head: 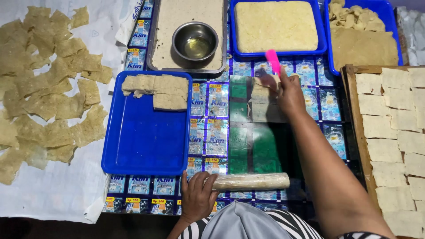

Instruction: Rolling out dough into thin sheets, cutting them into squares, and placing them on a bamboo drying rack.

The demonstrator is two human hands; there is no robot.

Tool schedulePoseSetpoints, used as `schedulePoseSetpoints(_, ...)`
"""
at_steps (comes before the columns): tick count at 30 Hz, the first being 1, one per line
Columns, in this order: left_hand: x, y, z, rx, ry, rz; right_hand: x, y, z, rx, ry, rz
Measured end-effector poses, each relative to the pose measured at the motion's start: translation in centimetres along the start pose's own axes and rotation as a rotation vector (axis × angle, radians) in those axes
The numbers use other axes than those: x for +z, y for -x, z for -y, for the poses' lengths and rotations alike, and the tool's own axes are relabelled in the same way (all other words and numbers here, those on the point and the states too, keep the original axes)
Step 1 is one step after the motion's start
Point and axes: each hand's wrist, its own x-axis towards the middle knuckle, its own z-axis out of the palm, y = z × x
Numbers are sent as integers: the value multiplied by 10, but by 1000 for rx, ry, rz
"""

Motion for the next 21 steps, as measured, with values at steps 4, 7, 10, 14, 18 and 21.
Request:
schedulePoseSetpoints(4,4,3,4,15,-13,2,-1,-11,-42,79,348,184)
schedulePoseSetpoints(7,10,4,8,7,4,-1,-36,37,-46,-121,337,-235)
schedulePoseSetpoints(10,13,7,11,26,-28,3,-57,105,-36,109,553,-135)
schedulePoseSetpoints(14,12,4,10,36,-24,-6,-54,162,-48,284,731,-6)
schedulePoseSetpoints(18,16,6,13,47,-13,-19,-47,178,-47,276,782,51)
schedulePoseSetpoints(21,14,5,10,42,-17,-30,-41,174,-43,224,725,32)
